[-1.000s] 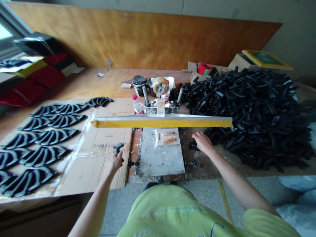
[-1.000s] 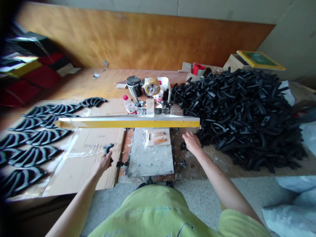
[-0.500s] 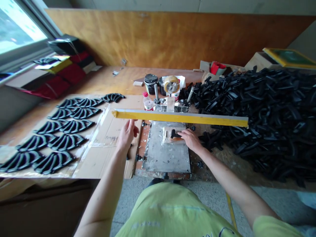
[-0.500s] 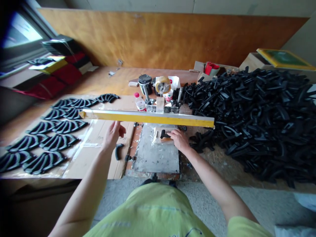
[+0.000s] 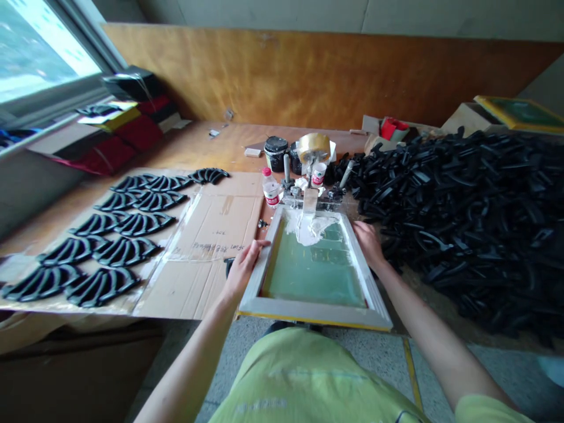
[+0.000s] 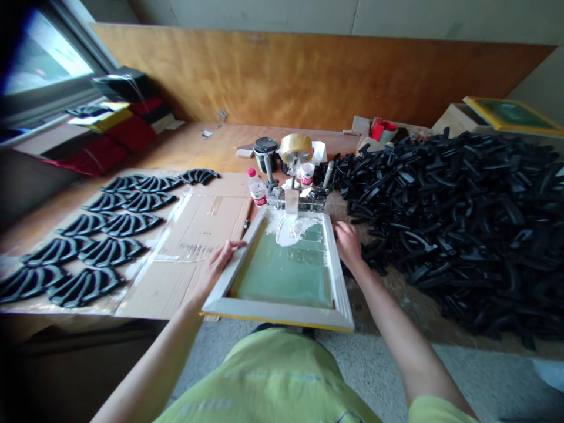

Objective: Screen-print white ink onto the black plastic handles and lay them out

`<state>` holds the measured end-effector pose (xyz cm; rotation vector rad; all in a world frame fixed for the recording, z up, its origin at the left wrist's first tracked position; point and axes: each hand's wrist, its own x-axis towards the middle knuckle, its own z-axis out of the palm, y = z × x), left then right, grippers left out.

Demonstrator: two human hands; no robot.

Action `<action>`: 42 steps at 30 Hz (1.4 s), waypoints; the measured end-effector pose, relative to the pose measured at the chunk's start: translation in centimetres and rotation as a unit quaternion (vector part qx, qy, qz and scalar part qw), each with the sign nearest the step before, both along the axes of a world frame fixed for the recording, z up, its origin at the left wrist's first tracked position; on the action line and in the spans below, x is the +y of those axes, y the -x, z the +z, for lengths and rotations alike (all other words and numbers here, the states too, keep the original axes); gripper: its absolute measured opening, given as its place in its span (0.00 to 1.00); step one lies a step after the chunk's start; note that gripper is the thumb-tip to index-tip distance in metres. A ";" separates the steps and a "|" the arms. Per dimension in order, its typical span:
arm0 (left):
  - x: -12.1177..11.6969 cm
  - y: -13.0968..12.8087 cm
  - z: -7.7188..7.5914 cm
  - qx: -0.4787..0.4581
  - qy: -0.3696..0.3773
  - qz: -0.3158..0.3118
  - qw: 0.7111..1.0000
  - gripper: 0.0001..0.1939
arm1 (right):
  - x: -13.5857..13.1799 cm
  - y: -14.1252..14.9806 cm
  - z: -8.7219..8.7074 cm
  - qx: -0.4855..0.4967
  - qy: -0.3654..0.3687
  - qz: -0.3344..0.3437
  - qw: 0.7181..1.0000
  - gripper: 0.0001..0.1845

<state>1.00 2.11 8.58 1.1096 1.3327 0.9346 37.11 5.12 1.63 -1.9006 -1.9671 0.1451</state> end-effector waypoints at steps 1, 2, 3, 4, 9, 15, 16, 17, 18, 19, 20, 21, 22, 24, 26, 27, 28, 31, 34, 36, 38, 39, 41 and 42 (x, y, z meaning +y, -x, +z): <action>-0.5 0.2 -1.3 0.006 0.023 -0.010 1.000 0.29 | 0.9 0.1 0.8 0.008 -0.020 -0.019 1.000 0.22; -0.9 0.4 -2.7 0.008 0.038 -0.018 0.999 0.31 | 1.9 0.6 1.6 0.020 -0.048 -0.023 0.998 0.22; -1.1 0.4 -4.1 0.011 0.046 -0.023 0.999 0.33 | 3.1 1.7 2.5 0.031 -0.077 -0.010 0.997 0.22; -1.2 0.4 -5.3 0.017 0.050 -0.025 0.998 0.36 | 4.3 3.1 3.2 0.036 -0.100 0.018 0.994 0.24; -1.0 0.2 -8.6 0.060 0.051 0.002 0.997 0.35 | 8.4 10.4 4.4 -0.032 -0.014 0.135 0.990 0.17; -1.2 0.3 -9.0 0.059 0.064 0.021 0.996 0.30 | 4.2 10.0 2.5 -0.072 0.027 0.259 0.963 0.10; -1.2 0.2 -9.0 0.058 0.066 0.025 0.996 0.29 | 3.4 9.4 2.5 -0.066 0.021 0.299 0.952 0.12; -1.3 0.2 -9.0 0.056 0.066 0.028 0.996 0.29 | 2.8 8.8 2.6 -0.059 0.021 0.337 0.939 0.13; -1.3 0.1 -9.1 0.055 0.066 0.030 0.996 0.29 | 2.5 8.4 2.9 -0.052 0.027 0.367 0.928 0.13; -1.3 0.1 -9.0 0.053 0.065 0.032 0.996 0.28 | 2.4 8.1 3.2 -0.046 0.038 0.384 0.921 0.12; -1.3 0.1 -9.0 0.051 0.064 0.033 0.996 0.28 | 2.5 8.0 3.4 -0.042 0.049 0.387 0.920 0.11; -1.4 0.1 -8.9 0.049 0.063 0.034 0.996 0.28 | 2.7 8.1 3.5 -0.039 0.054 0.376 0.924 0.10; -1.4 0.1 -8.8 0.047 0.063 0.036 0.996 0.28 | 2.9 8.3 3.5 -0.037 0.050 0.355 0.933 0.09; -1.4 0.1 -8.6 0.045 0.060 0.034 0.997 0.29 | 2.6 8.7 2.9 -0.035 0.016 0.314 0.948 0.11; -1.4 0.2 -8.6 0.043 0.056 0.028 0.997 0.30 | 1.6 8.9 2.1 -0.032 -0.022 0.312 0.949 0.14; -1.4 0.2 -8.6 0.042 0.054 0.026 0.997 0.30 | 1.1 8.9 1.7 -0.028 -0.030 0.323 0.945 0.15; -1.4 0.2 -8.6 0.040 0.054 0.025 0.997 0.30 | 0.7 8.9 1.5 -0.022 -0.030 0.334 0.942 0.14; -1.5 0.3 -8.2 0.033 0.056 0.017 0.998 0.32 | 1.7 8.9 2.3 0.005 -0.018 0.306 0.952 0.08; -1.6 0.5 -6.3 0.005 0.062 -0.013 0.998 0.35 | 5.6 9.4 4.3 0.026 -0.019 0.221 0.975 0.18; -1.6 0.7 -4.1 -0.022 0.062 -0.025 0.998 0.34 | 8.3 8.9 5.6 0.025 -0.013 0.167 0.986 0.28; -1.3 0.7 -1.6 -0.035 0.049 -0.018 0.998 0.28 | 10.1 7.1 6.4 0.030 -0.012 0.114 0.993 0.29; -1.0 0.6 -0.3 -0.035 0.036 -0.010 0.999 0.25 | 10.4 5.7 6.4 0.041 -0.018 0.081 0.996 0.26; 0.1 0.1 2.1 -0.045 -0.009 0.013 0.999 0.24 | 9.9 2.8 5.9 0.067 -0.029 -0.009 0.997 0.19; 0.9 -0.3 3.2 -0.063 -0.040 0.024 0.997 0.24 | 9.2 1.5 5.3 0.073 -0.020 -0.049 0.996 0.16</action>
